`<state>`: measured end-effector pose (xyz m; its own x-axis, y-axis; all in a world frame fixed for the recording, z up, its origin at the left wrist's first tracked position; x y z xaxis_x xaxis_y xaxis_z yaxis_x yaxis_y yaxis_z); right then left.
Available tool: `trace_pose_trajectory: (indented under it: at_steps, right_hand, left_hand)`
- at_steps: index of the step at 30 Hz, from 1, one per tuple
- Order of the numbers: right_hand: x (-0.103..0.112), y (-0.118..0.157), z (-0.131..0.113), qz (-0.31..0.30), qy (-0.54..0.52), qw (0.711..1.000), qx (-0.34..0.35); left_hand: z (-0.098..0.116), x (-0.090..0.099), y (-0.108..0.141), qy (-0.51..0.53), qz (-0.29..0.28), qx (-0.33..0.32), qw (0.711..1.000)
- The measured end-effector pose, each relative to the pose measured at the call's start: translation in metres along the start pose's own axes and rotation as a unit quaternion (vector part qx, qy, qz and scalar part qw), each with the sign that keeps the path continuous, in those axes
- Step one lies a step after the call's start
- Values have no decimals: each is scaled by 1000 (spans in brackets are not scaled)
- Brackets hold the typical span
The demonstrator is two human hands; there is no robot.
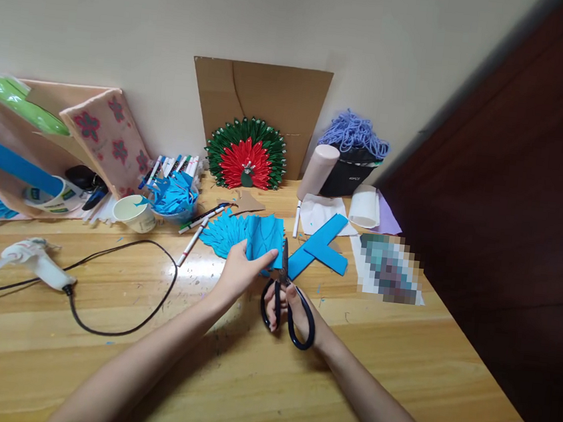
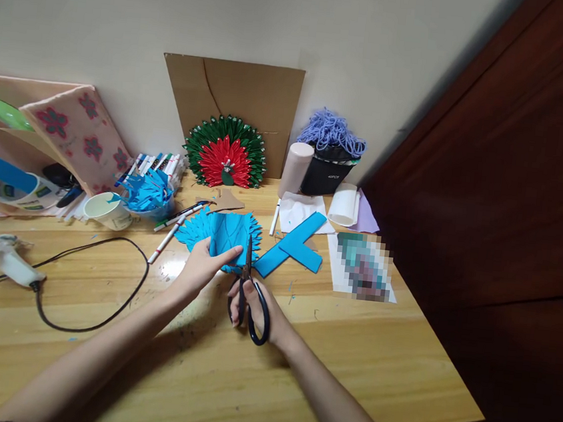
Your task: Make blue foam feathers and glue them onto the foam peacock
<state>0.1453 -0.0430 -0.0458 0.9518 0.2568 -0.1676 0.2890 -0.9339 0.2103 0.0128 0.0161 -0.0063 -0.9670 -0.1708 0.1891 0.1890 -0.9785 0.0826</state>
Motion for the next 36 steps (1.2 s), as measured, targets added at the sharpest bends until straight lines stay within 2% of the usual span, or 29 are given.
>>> trace_pose_trajectory:
  at_steps: [7, 19, 28, 36]
  right_hand:
    - [-1, 0, -2, 19, 22, 999, 17]
    - [-1, -4, 1, 78, 24, 997, -5]
    - [2, -1, 2, 34, 32, 999, 10]
    - [2, -3, 7, 62, 36, 997, -18]
  left_hand:
    - [3, -1, 3, -45, 7, -9, 999]
    - [10, -1, 4, 13, -19, 18, 1000]
    - [6, -1, 1, -4, -29, 12, 1000]
    - [3, -4, 3, -8, -41, 10, 999]
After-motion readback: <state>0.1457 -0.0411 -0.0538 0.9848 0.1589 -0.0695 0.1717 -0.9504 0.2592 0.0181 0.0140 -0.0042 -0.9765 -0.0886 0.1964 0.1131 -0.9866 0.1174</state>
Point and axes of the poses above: each hand's wrist, its own y-axis away from the middle knuckle, its own x-axis out of the back of the hand, z = x × y, the point moved 2 cm from there along -y, towards the middle knuckle, and after that the axes turned 10 degrees about z, right-handed, at the moved point
